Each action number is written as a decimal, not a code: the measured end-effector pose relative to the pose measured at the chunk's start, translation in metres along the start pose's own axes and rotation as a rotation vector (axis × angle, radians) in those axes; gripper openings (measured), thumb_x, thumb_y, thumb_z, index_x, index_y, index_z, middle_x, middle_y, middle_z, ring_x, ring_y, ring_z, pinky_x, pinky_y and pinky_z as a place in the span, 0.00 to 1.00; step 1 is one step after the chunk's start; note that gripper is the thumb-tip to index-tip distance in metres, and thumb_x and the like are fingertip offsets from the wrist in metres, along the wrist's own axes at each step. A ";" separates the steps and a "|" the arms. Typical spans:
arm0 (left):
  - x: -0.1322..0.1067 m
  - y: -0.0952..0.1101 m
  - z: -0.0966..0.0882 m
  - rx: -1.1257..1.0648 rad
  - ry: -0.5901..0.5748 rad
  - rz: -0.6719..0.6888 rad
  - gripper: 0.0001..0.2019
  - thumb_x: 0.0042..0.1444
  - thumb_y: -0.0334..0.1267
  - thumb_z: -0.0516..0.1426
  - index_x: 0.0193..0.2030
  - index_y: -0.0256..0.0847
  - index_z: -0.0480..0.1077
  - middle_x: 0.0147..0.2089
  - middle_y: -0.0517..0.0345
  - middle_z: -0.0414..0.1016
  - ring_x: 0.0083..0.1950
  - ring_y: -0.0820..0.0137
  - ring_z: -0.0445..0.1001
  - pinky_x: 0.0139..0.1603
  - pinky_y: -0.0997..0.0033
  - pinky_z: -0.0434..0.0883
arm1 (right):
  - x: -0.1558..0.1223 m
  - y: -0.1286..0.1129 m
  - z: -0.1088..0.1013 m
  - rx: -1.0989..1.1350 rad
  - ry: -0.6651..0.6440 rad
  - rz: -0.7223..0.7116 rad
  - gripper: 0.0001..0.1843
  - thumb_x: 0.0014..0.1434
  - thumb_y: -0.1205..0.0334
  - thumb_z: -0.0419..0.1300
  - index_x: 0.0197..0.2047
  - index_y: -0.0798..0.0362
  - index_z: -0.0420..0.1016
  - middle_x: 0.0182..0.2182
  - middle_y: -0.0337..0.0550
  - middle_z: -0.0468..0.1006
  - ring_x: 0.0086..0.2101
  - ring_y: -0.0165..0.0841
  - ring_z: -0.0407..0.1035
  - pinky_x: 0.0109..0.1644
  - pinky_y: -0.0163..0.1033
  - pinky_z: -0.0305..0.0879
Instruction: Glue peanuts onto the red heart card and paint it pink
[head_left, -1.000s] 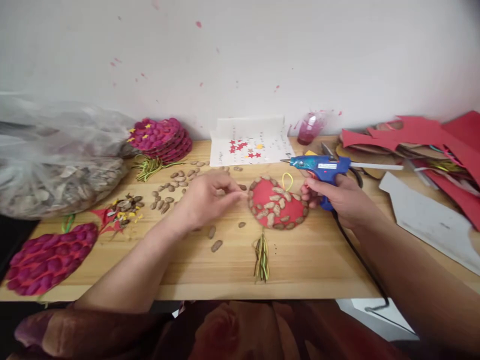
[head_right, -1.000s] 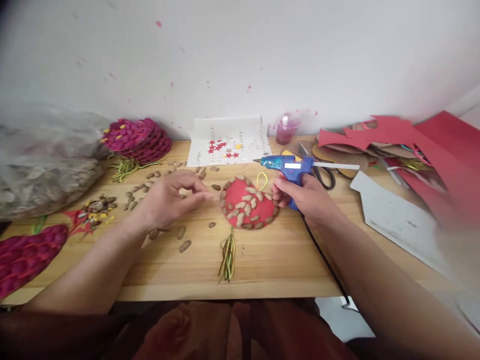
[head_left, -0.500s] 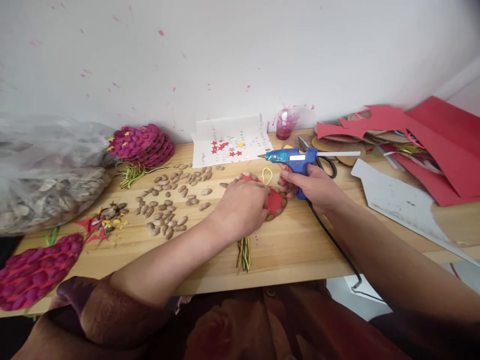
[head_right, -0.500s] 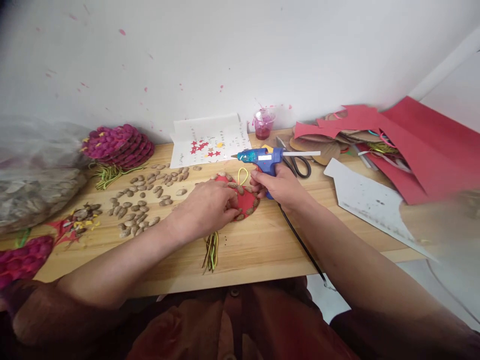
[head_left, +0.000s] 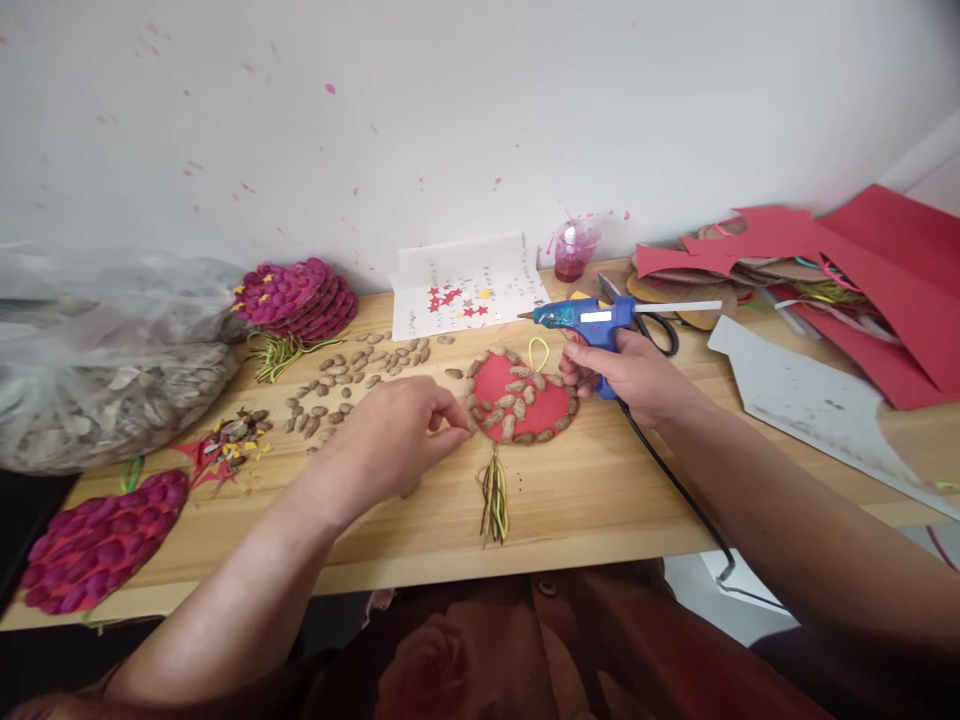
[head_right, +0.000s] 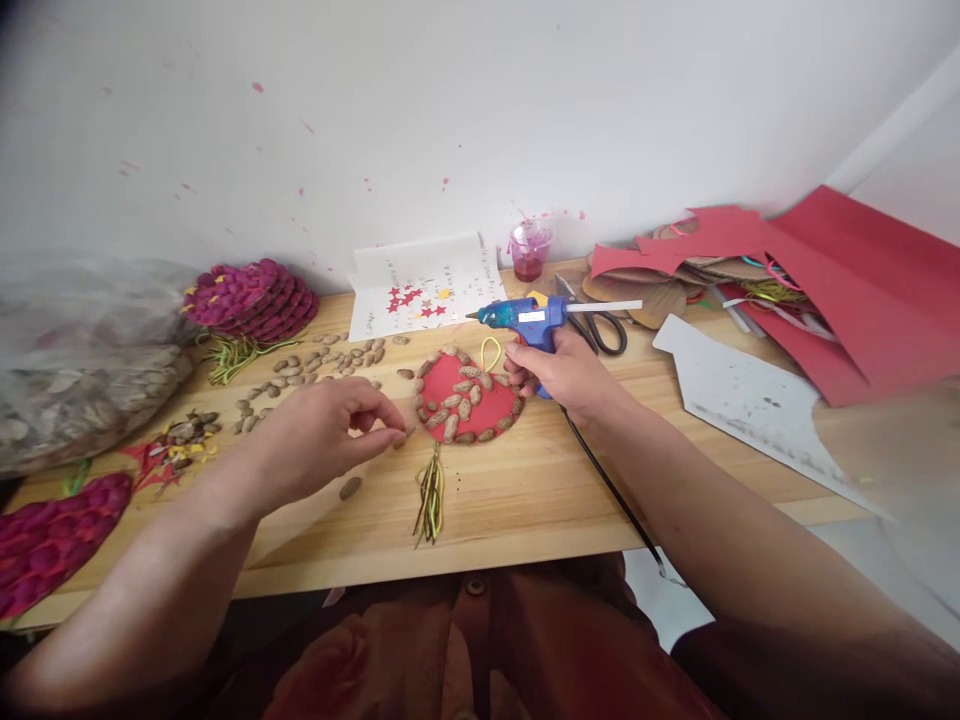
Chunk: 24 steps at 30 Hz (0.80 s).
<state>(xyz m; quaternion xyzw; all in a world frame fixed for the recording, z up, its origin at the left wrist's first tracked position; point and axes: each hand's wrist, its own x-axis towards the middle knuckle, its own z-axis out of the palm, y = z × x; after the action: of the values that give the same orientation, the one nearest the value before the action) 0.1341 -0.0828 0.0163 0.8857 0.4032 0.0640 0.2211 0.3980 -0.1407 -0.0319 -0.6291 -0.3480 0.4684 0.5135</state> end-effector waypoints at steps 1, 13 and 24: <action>-0.005 -0.004 0.002 0.013 -0.019 -0.014 0.05 0.53 0.36 0.63 0.29 0.48 0.81 0.28 0.58 0.77 0.27 0.66 0.71 0.29 0.68 0.62 | 0.000 0.000 0.000 -0.005 -0.006 -0.001 0.12 0.54 0.58 0.73 0.29 0.53 0.75 0.27 0.42 0.78 0.27 0.30 0.73 0.25 0.33 0.68; -0.015 -0.029 -0.008 -0.074 0.099 -0.054 0.20 0.60 0.51 0.61 0.21 0.44 0.73 0.24 0.58 0.72 0.26 0.68 0.66 0.28 0.68 0.58 | 0.002 0.003 -0.003 -0.019 -0.035 -0.032 0.16 0.50 0.50 0.73 0.29 0.51 0.75 0.28 0.40 0.78 0.28 0.32 0.73 0.26 0.33 0.67; 0.017 -0.073 -0.026 -0.216 0.556 -0.138 0.10 0.61 0.42 0.58 0.39 0.44 0.81 0.32 0.58 0.79 0.32 0.67 0.71 0.34 0.71 0.67 | 0.001 0.001 -0.003 -0.037 -0.007 -0.040 0.17 0.48 0.49 0.74 0.29 0.51 0.75 0.28 0.41 0.77 0.29 0.33 0.72 0.26 0.35 0.66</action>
<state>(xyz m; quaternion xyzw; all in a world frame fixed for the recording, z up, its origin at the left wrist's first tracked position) 0.0878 -0.0196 0.0063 0.7762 0.4983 0.3311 0.1991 0.4010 -0.1408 -0.0334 -0.6297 -0.3711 0.4537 0.5098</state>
